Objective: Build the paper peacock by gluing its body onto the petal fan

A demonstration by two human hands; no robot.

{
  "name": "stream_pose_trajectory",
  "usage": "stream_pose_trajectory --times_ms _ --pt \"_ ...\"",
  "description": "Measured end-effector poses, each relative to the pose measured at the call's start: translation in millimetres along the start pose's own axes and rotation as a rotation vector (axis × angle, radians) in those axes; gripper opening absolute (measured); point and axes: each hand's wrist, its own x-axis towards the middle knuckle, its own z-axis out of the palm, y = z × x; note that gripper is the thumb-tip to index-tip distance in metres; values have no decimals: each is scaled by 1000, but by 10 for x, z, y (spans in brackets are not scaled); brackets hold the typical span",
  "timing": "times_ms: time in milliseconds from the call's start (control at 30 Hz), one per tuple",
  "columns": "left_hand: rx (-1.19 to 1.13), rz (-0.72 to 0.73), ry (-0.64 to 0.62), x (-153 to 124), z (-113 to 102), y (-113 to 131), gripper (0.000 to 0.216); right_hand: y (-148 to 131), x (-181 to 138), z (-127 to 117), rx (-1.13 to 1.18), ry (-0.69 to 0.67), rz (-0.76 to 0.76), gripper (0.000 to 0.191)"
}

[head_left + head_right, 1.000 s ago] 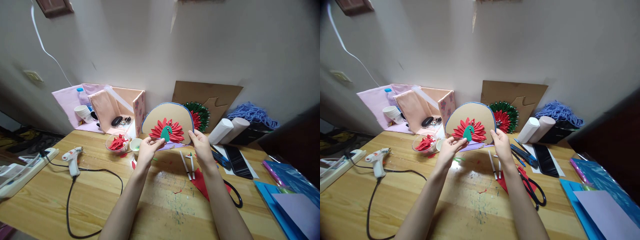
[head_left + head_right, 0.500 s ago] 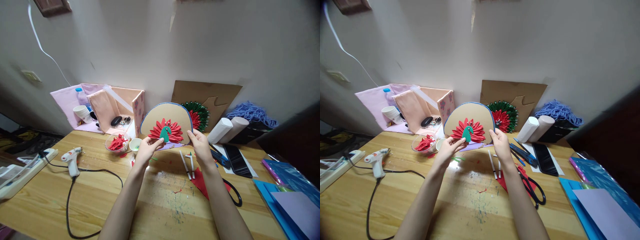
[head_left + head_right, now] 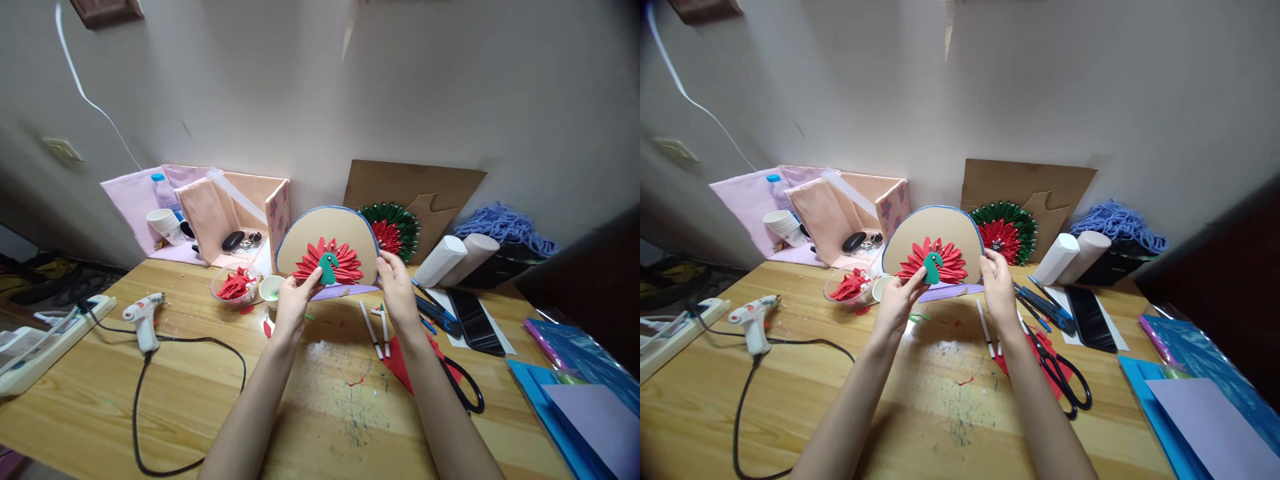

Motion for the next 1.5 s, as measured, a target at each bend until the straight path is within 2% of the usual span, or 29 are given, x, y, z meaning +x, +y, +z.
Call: stream_pose_trajectory --times_ms 67,100,167,233,400,667,967,1200,1500 --pt "-42 10 28 -17 27 -22 28 -88 -55 7 -260 139 -260 43" --pt "-66 15 37 -29 44 -33 27 -141 -92 15 -407 148 -404 44" --pt "-102 23 35 -59 78 -54 25 -238 -173 48 -652 43 -616 33" --pt "-113 37 10 -92 108 -72 24 -293 -244 99 -781 -29 -699 24" --pt "-97 67 -52 -149 138 -102 21 -272 -309 191 -834 -19 -714 24" --pt "-118 38 -128 -169 126 -40 30 -276 -272 156 -791 -35 -751 20" --pt "-140 2 -51 -129 84 34 19 -226 -247 168 -777 -71 -881 15" --pt "-152 -124 -103 -54 17 125 37 -194 -257 192 -794 -88 -899 16" --pt "-106 26 -207 -103 34 109 31 -238 -259 139 -719 -30 -856 23"
